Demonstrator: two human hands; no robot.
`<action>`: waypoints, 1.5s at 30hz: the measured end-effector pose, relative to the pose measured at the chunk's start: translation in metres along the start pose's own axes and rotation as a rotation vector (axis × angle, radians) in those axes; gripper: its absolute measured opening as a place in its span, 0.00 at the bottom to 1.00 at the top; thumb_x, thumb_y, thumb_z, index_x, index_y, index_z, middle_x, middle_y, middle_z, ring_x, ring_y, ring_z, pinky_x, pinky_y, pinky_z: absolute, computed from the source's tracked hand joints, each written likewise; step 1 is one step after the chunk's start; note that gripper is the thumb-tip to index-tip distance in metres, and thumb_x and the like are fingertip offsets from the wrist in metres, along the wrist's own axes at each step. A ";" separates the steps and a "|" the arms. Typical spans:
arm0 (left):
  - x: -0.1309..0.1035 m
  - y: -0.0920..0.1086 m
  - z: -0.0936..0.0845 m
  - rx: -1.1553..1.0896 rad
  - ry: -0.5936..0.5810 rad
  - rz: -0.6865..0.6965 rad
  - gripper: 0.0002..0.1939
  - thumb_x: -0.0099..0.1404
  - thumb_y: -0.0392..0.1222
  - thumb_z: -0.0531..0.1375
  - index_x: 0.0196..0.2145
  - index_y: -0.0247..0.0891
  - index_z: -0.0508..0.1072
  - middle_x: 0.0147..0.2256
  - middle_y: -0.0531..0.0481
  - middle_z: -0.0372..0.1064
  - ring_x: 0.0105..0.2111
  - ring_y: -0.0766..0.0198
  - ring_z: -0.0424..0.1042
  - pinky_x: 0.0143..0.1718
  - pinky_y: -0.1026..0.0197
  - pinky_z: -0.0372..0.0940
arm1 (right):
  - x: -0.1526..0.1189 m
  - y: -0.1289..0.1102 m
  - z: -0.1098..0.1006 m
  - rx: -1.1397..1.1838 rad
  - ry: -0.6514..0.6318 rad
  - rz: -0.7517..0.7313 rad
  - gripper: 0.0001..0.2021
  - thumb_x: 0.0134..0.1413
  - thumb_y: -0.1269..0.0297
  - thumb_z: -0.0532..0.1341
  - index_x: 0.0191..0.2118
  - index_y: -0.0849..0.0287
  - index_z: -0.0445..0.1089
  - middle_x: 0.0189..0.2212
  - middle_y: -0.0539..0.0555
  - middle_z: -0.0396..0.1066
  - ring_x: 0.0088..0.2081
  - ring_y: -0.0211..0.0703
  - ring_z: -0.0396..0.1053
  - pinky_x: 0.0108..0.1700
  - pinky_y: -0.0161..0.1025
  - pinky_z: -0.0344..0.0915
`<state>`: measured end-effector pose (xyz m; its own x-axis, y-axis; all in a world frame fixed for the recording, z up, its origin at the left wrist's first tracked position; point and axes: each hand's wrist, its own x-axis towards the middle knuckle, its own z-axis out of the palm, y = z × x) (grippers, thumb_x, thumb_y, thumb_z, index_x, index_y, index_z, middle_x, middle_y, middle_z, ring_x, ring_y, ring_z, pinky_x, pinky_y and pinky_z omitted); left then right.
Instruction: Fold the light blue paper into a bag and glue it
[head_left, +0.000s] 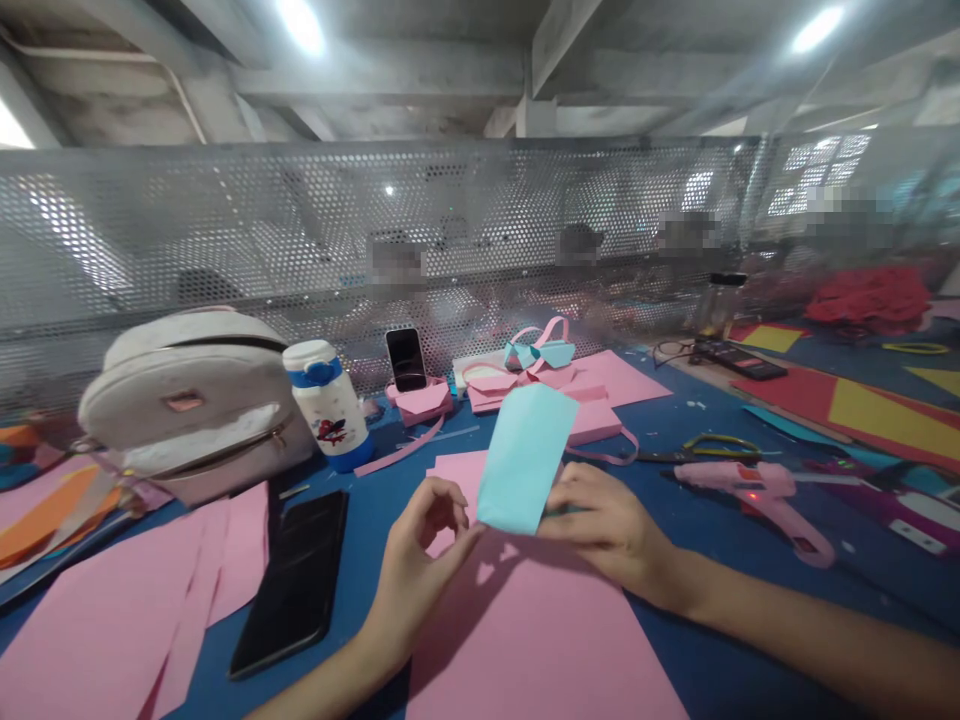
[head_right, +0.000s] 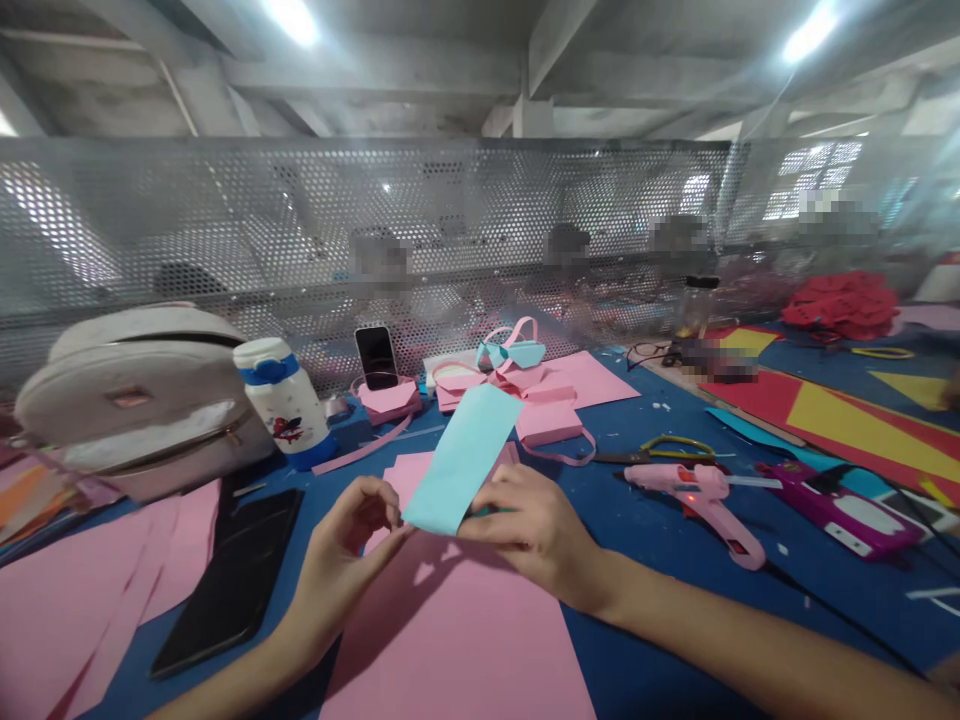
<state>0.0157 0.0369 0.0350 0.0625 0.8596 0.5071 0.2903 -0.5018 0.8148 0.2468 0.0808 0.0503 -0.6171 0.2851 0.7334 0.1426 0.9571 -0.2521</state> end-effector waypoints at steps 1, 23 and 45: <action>0.000 0.000 0.001 0.012 -0.018 -0.013 0.06 0.64 0.36 0.60 0.34 0.41 0.63 0.29 0.55 0.60 0.28 0.67 0.65 0.31 0.64 0.65 | -0.001 0.003 -0.001 -0.076 -0.010 -0.051 0.15 0.67 0.69 0.52 0.46 0.53 0.76 0.37 0.53 0.77 0.34 0.43 0.65 0.37 0.41 0.60; 0.000 -0.019 -0.004 0.398 -0.423 -0.121 0.09 0.65 0.42 0.60 0.28 0.39 0.66 0.27 0.55 0.67 0.29 0.62 0.63 0.34 0.61 0.55 | 0.000 0.005 0.039 -0.001 -0.436 0.675 0.09 0.57 0.60 0.63 0.31 0.61 0.75 0.31 0.53 0.73 0.30 0.40 0.66 0.30 0.34 0.56; -0.001 -0.017 -0.004 0.438 -0.430 -0.118 0.07 0.63 0.37 0.61 0.28 0.39 0.66 0.26 0.56 0.65 0.29 0.62 0.62 0.33 0.61 0.53 | -0.003 0.008 0.038 0.000 -0.464 0.655 0.08 0.55 0.64 0.62 0.28 0.62 0.71 0.27 0.54 0.70 0.30 0.41 0.64 0.31 0.35 0.55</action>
<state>0.0072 0.0449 0.0216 0.3588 0.9144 0.1876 0.6775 -0.3933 0.6215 0.2205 0.0860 0.0223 -0.6668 0.7387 0.0986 0.5875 0.6024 -0.5403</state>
